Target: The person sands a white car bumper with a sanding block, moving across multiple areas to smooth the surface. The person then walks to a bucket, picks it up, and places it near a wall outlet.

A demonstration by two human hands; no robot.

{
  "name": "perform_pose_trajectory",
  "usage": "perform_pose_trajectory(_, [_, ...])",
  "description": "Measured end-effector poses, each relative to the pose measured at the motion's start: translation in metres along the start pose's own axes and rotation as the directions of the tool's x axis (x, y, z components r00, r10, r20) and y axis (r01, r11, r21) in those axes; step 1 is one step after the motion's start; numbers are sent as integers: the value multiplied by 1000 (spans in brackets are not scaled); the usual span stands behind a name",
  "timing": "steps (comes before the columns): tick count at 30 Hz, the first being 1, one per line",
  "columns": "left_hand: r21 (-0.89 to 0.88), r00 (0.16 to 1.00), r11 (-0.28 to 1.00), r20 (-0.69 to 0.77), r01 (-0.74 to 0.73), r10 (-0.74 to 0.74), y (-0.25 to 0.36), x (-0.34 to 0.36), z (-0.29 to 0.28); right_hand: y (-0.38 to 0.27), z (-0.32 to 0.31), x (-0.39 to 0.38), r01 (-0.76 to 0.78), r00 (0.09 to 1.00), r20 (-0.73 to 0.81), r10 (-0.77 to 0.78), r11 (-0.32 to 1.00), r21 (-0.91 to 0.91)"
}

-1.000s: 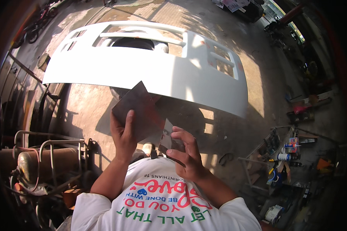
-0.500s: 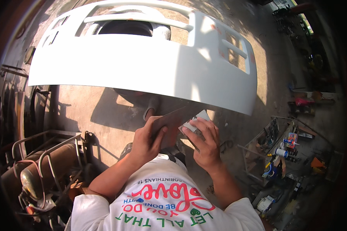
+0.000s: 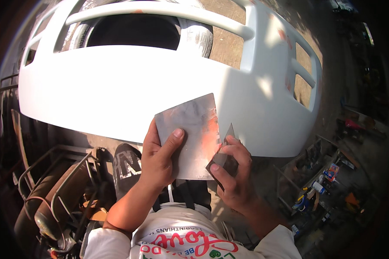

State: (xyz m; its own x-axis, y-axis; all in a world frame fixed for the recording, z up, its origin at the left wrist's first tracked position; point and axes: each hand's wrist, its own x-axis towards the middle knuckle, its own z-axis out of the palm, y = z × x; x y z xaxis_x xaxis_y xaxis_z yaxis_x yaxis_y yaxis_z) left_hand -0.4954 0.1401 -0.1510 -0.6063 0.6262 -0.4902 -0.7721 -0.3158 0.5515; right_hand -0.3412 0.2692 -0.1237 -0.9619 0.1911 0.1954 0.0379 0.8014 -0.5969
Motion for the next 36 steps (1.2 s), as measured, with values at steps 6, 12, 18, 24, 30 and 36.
perform_pose_trajectory(6, [455, 977, 869, 17, -196, 211, 13, 10, -66, 10, 7, 41, 9, 965, 231, 126, 862, -506])
perform_pose_trajectory(12, [579, 861, 678, 86, -453, 502, 51, -15, -128, -60, 77, 47, -41, 919, 367, 146, 959, -280])
perform_pose_trajectory(18, [68, 994, 994, 61, 91, -95, 87, -75, -292, -79, 119, 8, -369, 643, 197, 740, 74, 927])
perform_pose_trajectory(24, [-173, 987, 977, 121, 123, -103, 56, -100, -382, -75, 180, 5, 11, 554, 306, 774, -374, 927])
perform_pose_trajectory(30, [-433, 963, 884, 263, 178, -66, 33, -93, -417, -65, 219, 25, -20, 713, 299, 635, -408, 913])
perform_pose_trajectory(36, [-472, 950, 857, 308, 204, -56, 31, -85, -426, -70, 235, 32, -7, 774, 308, 553, -480, 877])
